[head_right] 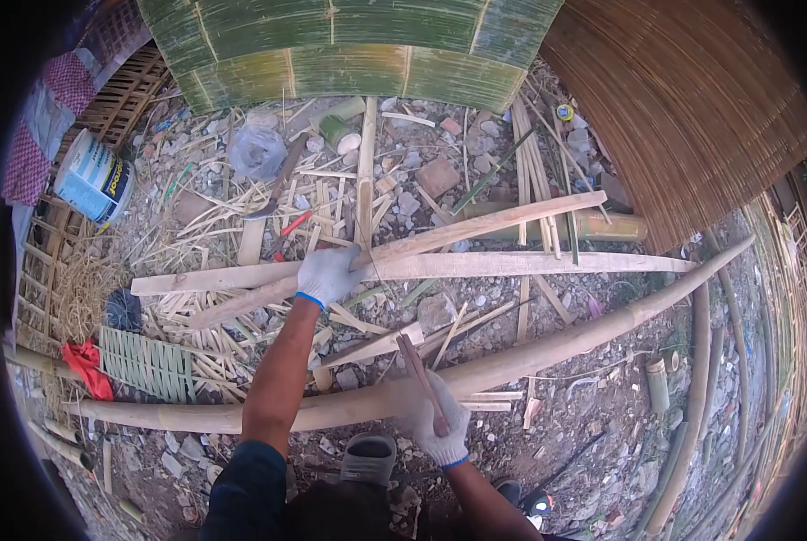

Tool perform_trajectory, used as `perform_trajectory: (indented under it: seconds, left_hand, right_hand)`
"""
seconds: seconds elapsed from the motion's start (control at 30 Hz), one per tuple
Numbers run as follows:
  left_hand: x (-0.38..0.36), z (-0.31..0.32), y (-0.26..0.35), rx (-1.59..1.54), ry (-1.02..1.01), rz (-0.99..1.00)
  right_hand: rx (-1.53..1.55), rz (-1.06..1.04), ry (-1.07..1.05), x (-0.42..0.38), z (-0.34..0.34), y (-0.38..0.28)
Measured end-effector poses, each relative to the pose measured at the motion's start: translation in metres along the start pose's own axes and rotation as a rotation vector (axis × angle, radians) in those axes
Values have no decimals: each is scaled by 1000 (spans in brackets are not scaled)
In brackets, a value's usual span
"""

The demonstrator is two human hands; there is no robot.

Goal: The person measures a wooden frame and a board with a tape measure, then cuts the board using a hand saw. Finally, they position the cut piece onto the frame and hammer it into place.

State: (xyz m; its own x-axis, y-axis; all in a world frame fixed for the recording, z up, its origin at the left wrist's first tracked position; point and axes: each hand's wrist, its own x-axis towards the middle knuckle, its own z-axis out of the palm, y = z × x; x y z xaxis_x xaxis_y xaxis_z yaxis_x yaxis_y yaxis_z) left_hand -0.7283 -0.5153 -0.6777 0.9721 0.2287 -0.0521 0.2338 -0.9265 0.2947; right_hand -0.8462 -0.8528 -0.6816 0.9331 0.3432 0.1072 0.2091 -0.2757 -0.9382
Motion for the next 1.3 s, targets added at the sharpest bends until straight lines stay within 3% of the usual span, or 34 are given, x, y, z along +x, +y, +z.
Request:
perform_trajectory:
  seconds: [0.03, 0.1, 0.17, 0.23, 0.33, 0.4, 0.43, 0.5, 0.6, 0.7, 0.83, 0.87, 0.93, 0.97, 1.0, 1.07, 1.17, 1.3]
  left_hand:
    - [-7, 5, 3, -2, -16, -7]
    - [0, -1, 2, 25, 16, -13]
    - [2, 1, -2, 31, 30, 1]
    - [3, -1, -1, 26, 8, -23]
    - [-2, -4, 4, 20, -39, -6]
    - [3, -1, -3, 57, -31, 8]
    - [3, -3, -2, 45, -35, -13]
    - [-1, -5, 4, 31, -67, -38]
    - [-3, -4, 3, 25, -48, -16]
    - [5, -3, -1, 66, -60, -46]
    - [8, -1, -3, 48, -70, -48]
    - [8, 0, -5, 66, -50, -36]
    - [10, -2, -3, 44, -69, -56]
    - [7, -1, -2, 45, -94, -56]
    - [7, 5, -5, 40, -59, -30]
    - [3, 1, 2, 32, -42, -22]
    - [1, -2, -4, 51, -12, -29]
    - [4, -8, 0, 46, -25, -28]
  right_hand:
    - [-11, -89, 61, 13, 11, -7]
    - [40, 2, 71, 51, 36, -11]
    - [48, 6, 81, 98, 55, -44]
    - [132, -20, 55, 109, 64, -29]
    - [-29, -68, -28, 70, 35, -7]
    - [107, -248, -78, 41, 15, -14]
    - [67, -69, -120, 25, 8, -11]
    - [51, -54, -122, 33, 12, -17]
    - [-103, 85, -162, 105, 42, -43]
    - [-47, -69, -80, 126, 63, -31]
    - [9, -44, -109, 65, 31, -18]
    - [218, 62, -119, 41, 28, 0]
    - [338, 107, -143, 20, 15, 2]
    - [176, -49, -58, 24, 23, 17]
    - [-43, -66, -68, 38, 25, -5]
    - [-180, -117, -34, 91, 46, -30]
    - [120, -40, -7, 128, 66, -38]
    - [-15, 39, -28, 76, 40, -21]
